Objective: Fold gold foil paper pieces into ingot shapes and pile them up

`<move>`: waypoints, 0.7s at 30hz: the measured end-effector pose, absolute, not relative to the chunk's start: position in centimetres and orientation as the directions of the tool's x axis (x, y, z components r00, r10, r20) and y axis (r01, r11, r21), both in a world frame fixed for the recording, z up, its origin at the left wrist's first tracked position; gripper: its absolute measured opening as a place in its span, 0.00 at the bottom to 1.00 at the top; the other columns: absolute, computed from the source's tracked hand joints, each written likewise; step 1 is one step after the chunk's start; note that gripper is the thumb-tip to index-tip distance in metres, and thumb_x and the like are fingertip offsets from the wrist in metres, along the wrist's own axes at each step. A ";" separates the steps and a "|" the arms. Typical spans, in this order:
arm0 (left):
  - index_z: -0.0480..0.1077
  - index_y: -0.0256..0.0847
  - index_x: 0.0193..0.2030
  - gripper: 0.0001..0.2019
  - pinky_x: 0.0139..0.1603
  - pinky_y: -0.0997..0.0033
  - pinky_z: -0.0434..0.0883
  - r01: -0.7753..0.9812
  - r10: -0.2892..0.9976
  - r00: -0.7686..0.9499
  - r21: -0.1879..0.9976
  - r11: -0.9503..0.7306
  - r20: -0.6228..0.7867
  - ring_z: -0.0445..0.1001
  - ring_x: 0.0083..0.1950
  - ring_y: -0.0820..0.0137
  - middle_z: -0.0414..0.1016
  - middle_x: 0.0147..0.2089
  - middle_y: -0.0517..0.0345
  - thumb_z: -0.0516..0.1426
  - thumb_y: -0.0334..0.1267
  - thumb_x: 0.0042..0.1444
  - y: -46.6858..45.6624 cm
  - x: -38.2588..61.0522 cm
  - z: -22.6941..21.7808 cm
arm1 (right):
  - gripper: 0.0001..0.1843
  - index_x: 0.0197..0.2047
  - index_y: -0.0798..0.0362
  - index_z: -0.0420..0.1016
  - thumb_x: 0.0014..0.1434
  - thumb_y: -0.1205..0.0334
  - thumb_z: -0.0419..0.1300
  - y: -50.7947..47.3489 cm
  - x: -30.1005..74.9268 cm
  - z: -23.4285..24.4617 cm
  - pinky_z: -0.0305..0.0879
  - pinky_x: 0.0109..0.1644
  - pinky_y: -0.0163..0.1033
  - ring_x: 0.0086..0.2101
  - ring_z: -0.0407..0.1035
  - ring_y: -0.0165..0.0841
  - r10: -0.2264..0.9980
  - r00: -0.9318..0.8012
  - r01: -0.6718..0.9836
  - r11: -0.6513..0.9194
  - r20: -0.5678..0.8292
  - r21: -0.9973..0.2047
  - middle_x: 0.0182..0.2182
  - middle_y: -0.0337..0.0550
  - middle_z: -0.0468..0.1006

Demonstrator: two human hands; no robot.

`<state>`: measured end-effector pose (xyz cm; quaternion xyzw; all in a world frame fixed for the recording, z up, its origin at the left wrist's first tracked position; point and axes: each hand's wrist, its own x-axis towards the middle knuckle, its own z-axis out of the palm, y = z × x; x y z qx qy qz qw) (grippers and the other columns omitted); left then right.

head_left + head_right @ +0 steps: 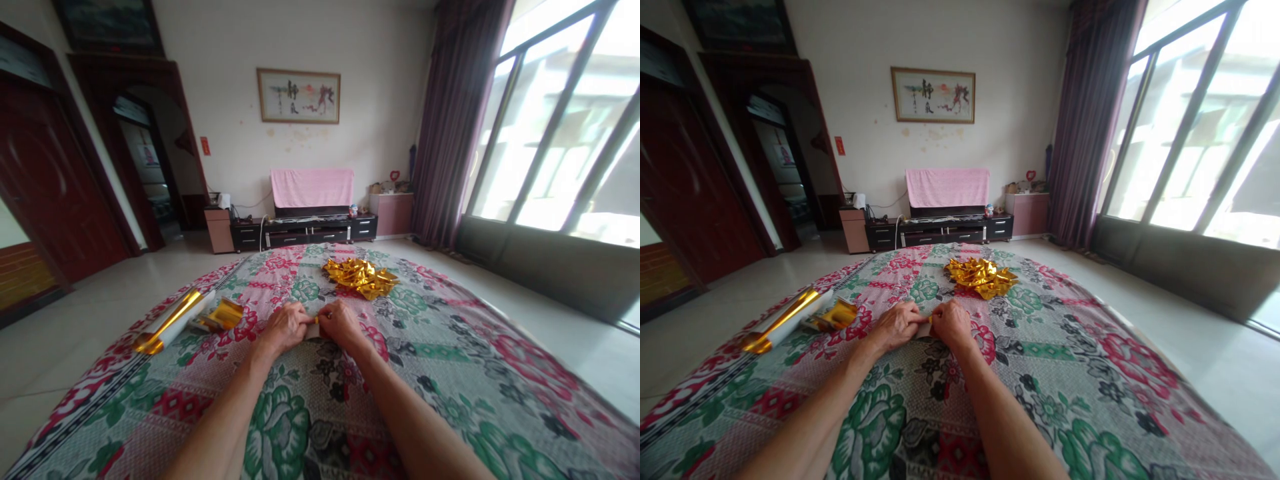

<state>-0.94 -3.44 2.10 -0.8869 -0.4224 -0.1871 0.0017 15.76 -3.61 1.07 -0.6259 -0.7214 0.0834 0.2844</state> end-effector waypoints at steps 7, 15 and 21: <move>0.77 0.51 0.38 0.16 0.49 0.64 0.63 0.713 0.716 0.586 0.178 -0.678 0.379 0.67 0.40 0.69 0.72 0.37 0.58 0.52 0.30 0.48 -3.3 -1.6 1.9 | 0.11 0.31 0.50 0.79 0.50 0.66 0.54 -3.7 15.8 1.2 0.59 0.39 0.31 0.36 0.70 0.32 0.946 -0.056 0.850 0.212 0.319 -0.481 0.33 0.43 0.77; 0.77 0.43 0.36 0.17 0.50 0.69 0.66 0.698 0.765 0.427 0.361 -0.618 0.483 0.69 0.43 0.70 0.75 0.41 0.57 0.51 0.26 0.45 -2.9 -1.8 1.0 | 0.12 0.33 0.51 0.79 0.51 0.64 0.54 -3.9 15.8 1.4 0.59 0.39 0.31 0.35 0.70 0.32 0.948 -0.054 0.859 0.204 0.313 -0.469 0.33 0.44 0.77; 0.76 0.47 0.40 0.19 0.52 0.65 0.65 0.713 0.739 0.543 0.246 -0.657 0.399 0.67 0.45 0.67 0.73 0.44 0.58 0.50 0.27 0.46 -2.8 -1.1 1.1 | 0.12 0.32 0.51 0.78 0.52 0.65 0.53 -4.1 15.6 1.3 0.58 0.39 0.31 0.36 0.69 0.31 0.933 -0.057 0.863 0.226 0.356 -0.453 0.33 0.44 0.77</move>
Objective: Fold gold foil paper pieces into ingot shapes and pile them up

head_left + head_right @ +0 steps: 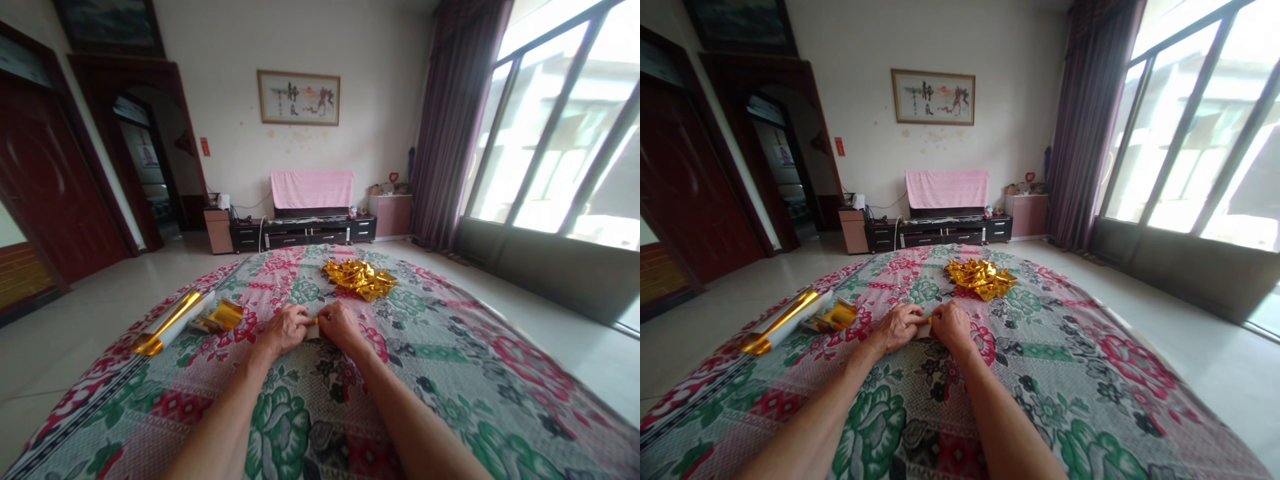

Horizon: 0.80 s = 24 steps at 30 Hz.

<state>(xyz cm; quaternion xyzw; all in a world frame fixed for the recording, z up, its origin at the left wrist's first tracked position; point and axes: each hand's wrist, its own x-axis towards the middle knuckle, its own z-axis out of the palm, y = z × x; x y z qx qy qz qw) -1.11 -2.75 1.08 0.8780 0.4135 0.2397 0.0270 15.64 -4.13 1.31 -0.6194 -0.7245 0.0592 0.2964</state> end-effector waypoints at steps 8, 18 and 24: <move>0.75 0.49 0.42 0.19 0.53 0.65 0.63 0.708 0.724 0.579 0.210 -0.675 0.375 0.67 0.46 0.68 0.72 0.46 0.58 0.50 0.28 0.48 -2.6 -1.4 0.9 | 0.12 0.29 0.50 0.78 0.52 0.55 0.55 -3.7 14.8 0.8 0.57 0.34 0.32 0.33 0.68 0.31 0.936 0.082 0.875 0.097 0.342 -0.474 0.32 0.44 0.76; 0.76 0.48 0.40 0.18 0.54 0.66 0.63 0.718 0.748 0.554 0.244 -0.652 0.367 0.67 0.46 0.69 0.72 0.46 0.59 0.50 0.27 0.47 -2.7 -1.3 1.1 | 0.12 0.34 0.52 0.76 0.55 0.62 0.51 -4.0 14.7 1.0 0.59 0.39 0.34 0.37 0.68 0.33 0.928 0.078 0.869 0.115 0.363 -0.480 0.35 0.46 0.74; 0.76 0.46 0.41 0.18 0.55 0.64 0.62 0.720 0.759 0.543 0.266 -0.641 0.359 0.68 0.47 0.68 0.73 0.46 0.58 0.51 0.27 0.47 -2.7 -1.3 1.1 | 0.11 0.32 0.51 0.77 0.49 0.68 0.54 -4.7 15.8 1.1 0.59 0.42 0.32 0.37 0.67 0.31 0.910 -0.082 0.809 0.299 0.407 -0.506 0.35 0.44 0.75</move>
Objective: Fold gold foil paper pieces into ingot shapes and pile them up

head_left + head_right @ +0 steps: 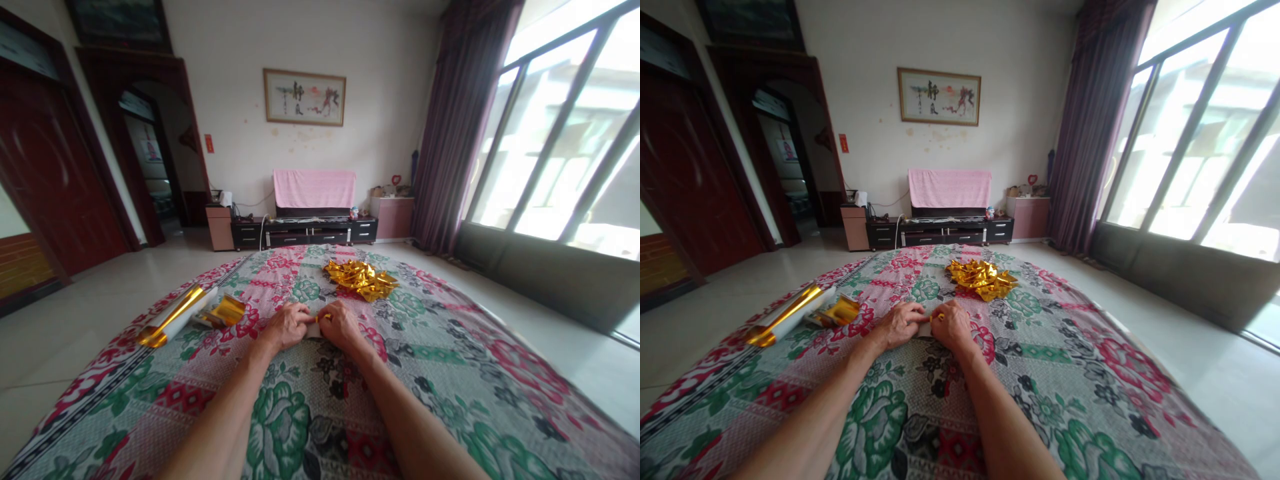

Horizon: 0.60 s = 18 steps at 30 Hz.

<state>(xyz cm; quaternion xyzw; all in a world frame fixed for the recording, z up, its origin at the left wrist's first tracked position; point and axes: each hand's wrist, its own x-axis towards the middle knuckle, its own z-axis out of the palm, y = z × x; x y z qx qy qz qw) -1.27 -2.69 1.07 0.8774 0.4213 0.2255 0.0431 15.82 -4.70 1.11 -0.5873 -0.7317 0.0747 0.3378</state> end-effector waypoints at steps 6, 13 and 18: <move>0.75 0.47 0.41 0.18 0.55 0.64 0.62 0.704 0.747 0.542 0.277 -0.654 0.386 0.68 0.46 0.69 0.73 0.45 0.59 0.51 0.27 0.47 -2.7 -1.3 1.0 | 0.12 0.34 0.53 0.78 0.46 0.67 0.56 -5.7 17.0 2.4 0.59 0.44 0.32 0.40 0.66 0.33 0.853 -0.382 0.745 0.512 0.357 -0.427 0.35 0.42 0.75; 0.76 0.47 0.41 0.18 0.54 0.65 0.63 0.708 0.755 0.522 0.293 -0.643 0.396 0.68 0.46 0.69 0.73 0.45 0.59 0.51 0.27 0.47 -2.7 -1.3 0.8 | 0.19 0.44 0.51 0.73 0.47 0.60 0.59 -6.7 17.7 3.0 0.58 0.46 0.37 0.42 0.64 0.35 0.804 -0.527 0.739 0.594 0.276 -0.318 0.44 0.45 0.69; 0.75 0.48 0.41 0.18 0.53 0.66 0.64 0.701 0.752 0.520 0.300 -0.647 0.406 0.68 0.46 0.69 0.73 0.45 0.59 0.51 0.27 0.47 -2.6 -1.3 0.7 | 0.11 0.38 0.54 0.72 0.50 0.65 0.56 -6.8 17.4 3.0 0.57 0.44 0.36 0.39 0.63 0.32 0.768 -0.563 0.734 0.635 0.306 -0.243 0.38 0.44 0.70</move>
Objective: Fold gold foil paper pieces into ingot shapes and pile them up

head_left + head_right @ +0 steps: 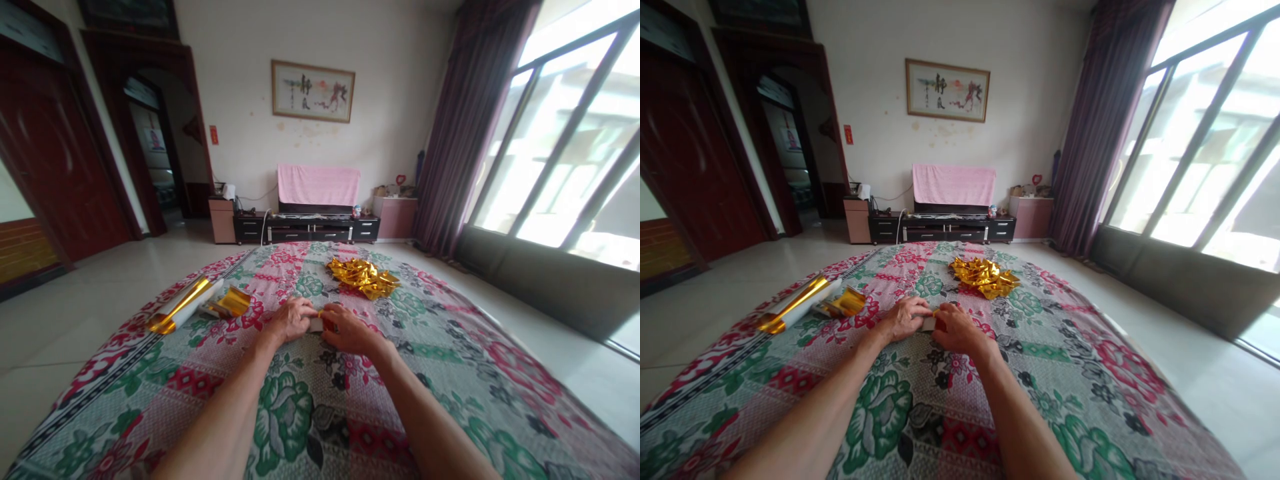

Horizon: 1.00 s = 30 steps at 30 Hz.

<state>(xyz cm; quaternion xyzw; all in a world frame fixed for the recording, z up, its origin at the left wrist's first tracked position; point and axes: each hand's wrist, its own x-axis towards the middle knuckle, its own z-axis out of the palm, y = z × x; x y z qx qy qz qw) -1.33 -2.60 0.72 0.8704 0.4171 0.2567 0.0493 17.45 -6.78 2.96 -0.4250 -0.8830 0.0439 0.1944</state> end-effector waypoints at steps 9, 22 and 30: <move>0.75 0.44 0.41 0.17 0.53 0.66 0.65 0.687 0.725 0.519 0.283 -0.669 0.453 0.68 0.47 0.69 0.73 0.46 0.57 0.51 0.27 0.48 -2.2 -0.8 0.4 | 0.16 0.45 0.55 0.69 0.52 0.69 0.51 -6.6 17.6 2.4 0.57 0.49 0.37 0.46 0.63 0.34 0.774 -0.506 0.748 0.614 0.381 -0.254 0.50 0.50 0.65; 0.76 0.44 0.39 0.18 0.51 0.67 0.66 0.632 0.642 0.588 0.217 -0.744 0.491 0.67 0.46 0.68 0.74 0.45 0.58 0.49 0.25 0.49 -1.6 -0.4 0.1 | 0.15 0.40 0.52 0.72 0.49 0.70 0.53 -6.6 16.7 1.4 0.58 0.46 0.36 0.41 0.64 0.34 0.774 -0.424 0.773 0.580 0.471 -0.258 0.42 0.45 0.70; 0.75 0.43 0.39 0.17 0.50 0.68 0.65 0.595 0.630 0.618 0.244 -0.766 0.471 0.70 0.44 0.70 0.75 0.44 0.58 0.49 0.25 0.49 -1.2 -0.4 -0.1 | 0.09 0.36 0.54 0.71 0.53 0.67 0.52 -6.9 16.6 2.0 0.56 0.38 0.33 0.35 0.64 0.31 0.810 -0.412 0.816 0.532 0.417 -0.228 0.33 0.44 0.71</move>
